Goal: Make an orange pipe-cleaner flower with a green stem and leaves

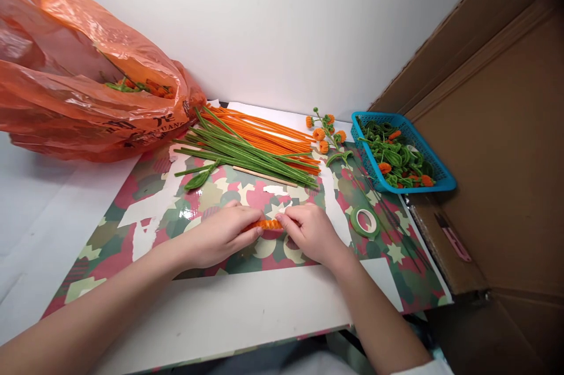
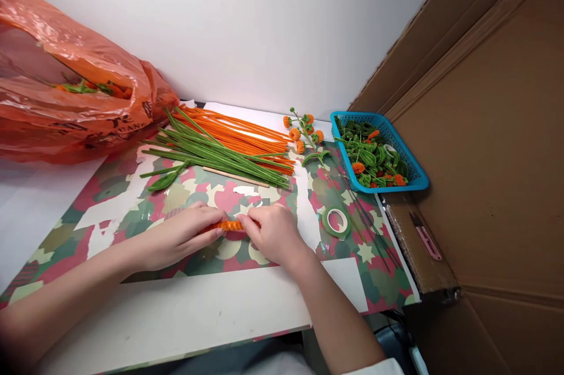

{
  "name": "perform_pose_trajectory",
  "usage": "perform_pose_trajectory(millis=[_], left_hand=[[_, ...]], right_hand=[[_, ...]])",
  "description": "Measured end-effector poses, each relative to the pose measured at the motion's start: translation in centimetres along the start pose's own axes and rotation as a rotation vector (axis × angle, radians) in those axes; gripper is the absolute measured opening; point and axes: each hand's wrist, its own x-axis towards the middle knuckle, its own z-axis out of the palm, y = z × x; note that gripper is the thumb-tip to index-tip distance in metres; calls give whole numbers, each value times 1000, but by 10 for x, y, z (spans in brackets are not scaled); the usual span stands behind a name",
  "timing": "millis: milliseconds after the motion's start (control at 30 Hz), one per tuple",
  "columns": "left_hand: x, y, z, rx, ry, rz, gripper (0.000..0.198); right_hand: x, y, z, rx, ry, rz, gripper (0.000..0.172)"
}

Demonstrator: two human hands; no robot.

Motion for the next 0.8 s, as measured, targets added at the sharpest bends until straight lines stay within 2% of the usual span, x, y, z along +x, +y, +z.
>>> perform_pose_trajectory(millis=[633,800], left_hand=[[1,0,6,104,43,26,25],[3,0,9,67,90,47,23]], right_hand=[[0,0,0,7,-11,1,43],[0,0,0,7,-8,5,44]])
